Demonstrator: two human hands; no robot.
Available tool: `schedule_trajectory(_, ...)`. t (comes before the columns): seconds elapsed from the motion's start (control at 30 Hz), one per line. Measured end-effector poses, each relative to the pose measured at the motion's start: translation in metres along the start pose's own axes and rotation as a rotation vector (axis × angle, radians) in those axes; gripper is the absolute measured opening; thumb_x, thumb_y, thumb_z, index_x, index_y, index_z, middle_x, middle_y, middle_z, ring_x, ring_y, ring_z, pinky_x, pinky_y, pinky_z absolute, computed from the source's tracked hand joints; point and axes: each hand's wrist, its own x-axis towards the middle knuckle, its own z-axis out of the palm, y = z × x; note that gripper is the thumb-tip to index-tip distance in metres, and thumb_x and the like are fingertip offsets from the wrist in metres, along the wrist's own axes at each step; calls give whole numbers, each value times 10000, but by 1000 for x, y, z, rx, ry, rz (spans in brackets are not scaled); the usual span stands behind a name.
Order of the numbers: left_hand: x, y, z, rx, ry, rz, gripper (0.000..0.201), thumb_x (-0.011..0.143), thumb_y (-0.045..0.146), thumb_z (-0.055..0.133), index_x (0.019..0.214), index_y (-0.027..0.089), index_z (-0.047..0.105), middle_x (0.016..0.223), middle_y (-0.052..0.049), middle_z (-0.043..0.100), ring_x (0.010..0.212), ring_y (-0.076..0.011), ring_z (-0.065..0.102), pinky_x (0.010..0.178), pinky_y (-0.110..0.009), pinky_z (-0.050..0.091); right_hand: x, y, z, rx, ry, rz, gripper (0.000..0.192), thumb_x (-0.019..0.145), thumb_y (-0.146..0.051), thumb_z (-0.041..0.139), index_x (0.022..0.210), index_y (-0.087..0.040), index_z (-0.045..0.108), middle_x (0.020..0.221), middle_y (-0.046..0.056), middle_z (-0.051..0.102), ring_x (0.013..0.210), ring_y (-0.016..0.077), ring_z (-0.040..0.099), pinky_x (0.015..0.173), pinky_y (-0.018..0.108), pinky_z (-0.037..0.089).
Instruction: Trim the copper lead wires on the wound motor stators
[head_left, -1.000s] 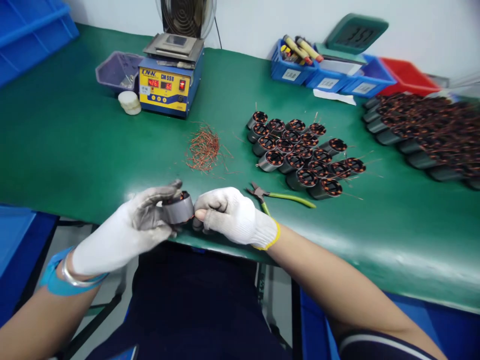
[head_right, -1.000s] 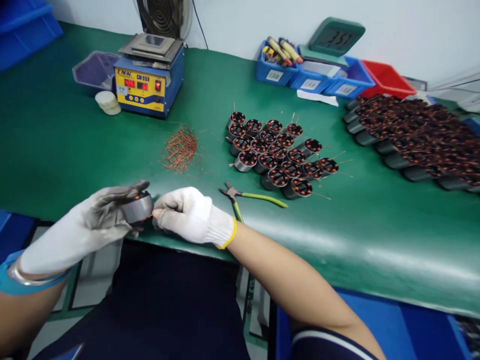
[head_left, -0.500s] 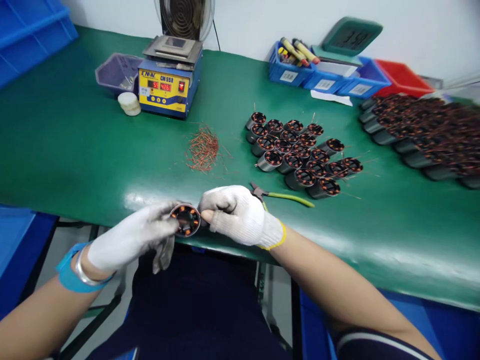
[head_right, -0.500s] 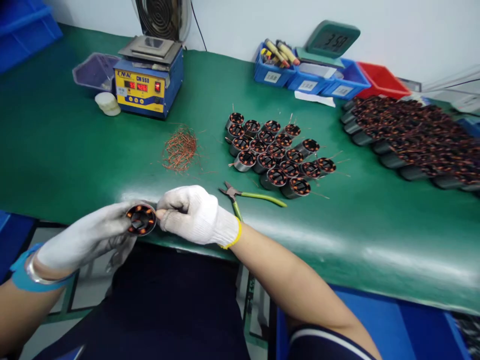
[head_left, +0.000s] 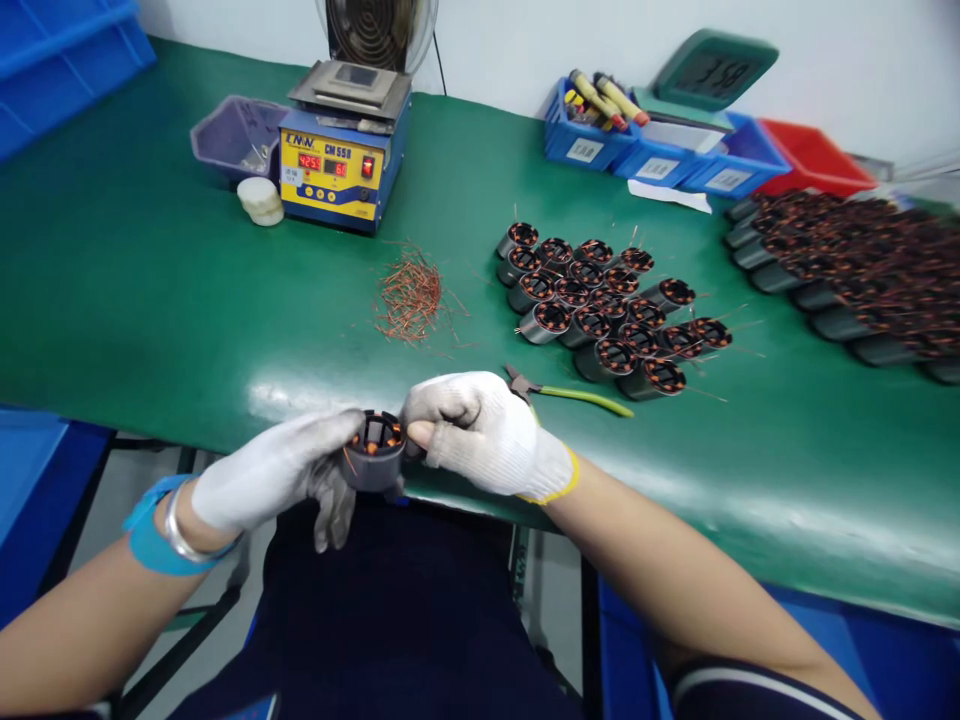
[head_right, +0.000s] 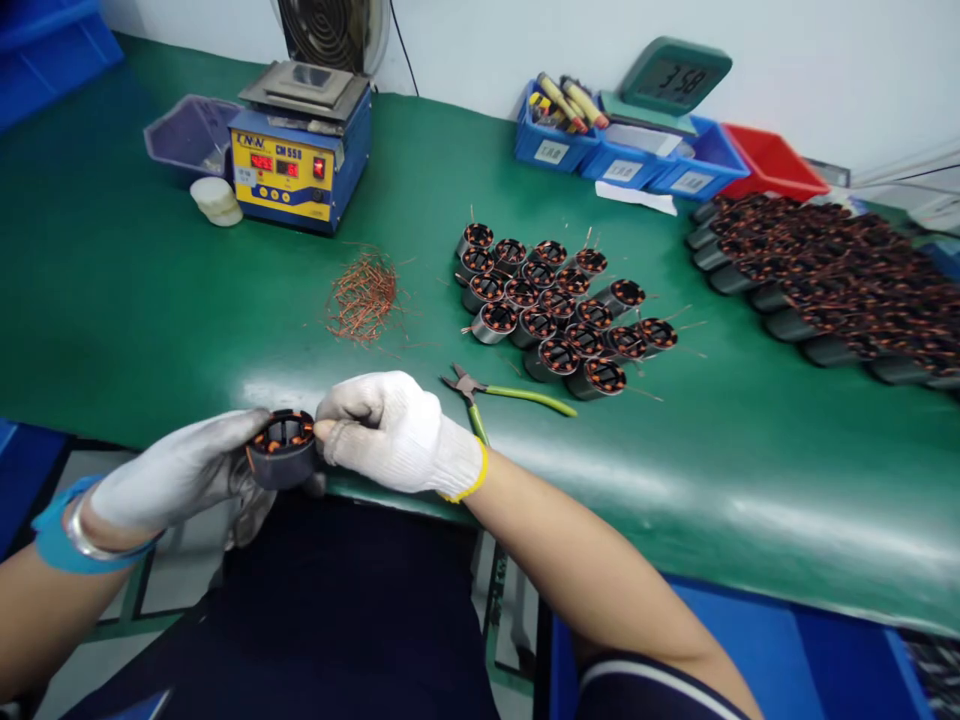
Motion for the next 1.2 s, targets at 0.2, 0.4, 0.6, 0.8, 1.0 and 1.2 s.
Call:
schedule_trajectory(0.2,-9,9,12,-23,482,415,85,792,267,665,859,219,645,1129,-80,697,1073,-267,668,908,-406,576,1,2,3,153,-21,116,254,839,-337,568,677,-145,606,590,-2,568,485,89,449,455,215,345)
schedule_trajectory(0.4,10,-6,12,154,130,283,315,858,269,533,1161,197,580,1067,-100,707,931,-262,712,730,-398,624,0,-1,3,-74,-17,82,238,810,-278,578,604,-160,553,575,-20,513,536,91,437,498,223,320)
schedule_trajectory(0.6,10,-24,10,834,593,843,388,735,163,720,1076,188,538,1166,-130,601,1085,-237,639,915,-373,556,4,8,6,64,-41,166,238,826,-348,553,676,-163,562,587,-24,517,518,97,434,491,228,335)
schedule_trajectory(0.8,15,-34,5,978,523,804,183,808,201,681,851,184,504,1148,-167,653,1055,-251,667,871,-377,564,7,16,6,-447,-35,96,165,826,-262,571,753,-151,667,721,10,616,653,115,524,594,240,347)
schedule_trajectory(1.0,16,-42,0,1007,593,741,172,816,230,665,839,184,500,1069,-147,696,1002,-254,678,877,-393,554,2,12,-11,-422,-51,257,284,867,-355,529,695,-155,636,602,-12,560,541,104,469,499,235,317)
schedule_trajectory(1.2,19,-35,-10,937,679,539,563,719,358,704,1199,140,504,1117,-137,657,1034,-296,642,922,-450,524,-59,-3,-50,-733,359,455,301,858,-466,522,884,-205,671,830,87,701,727,245,653,651,361,507)
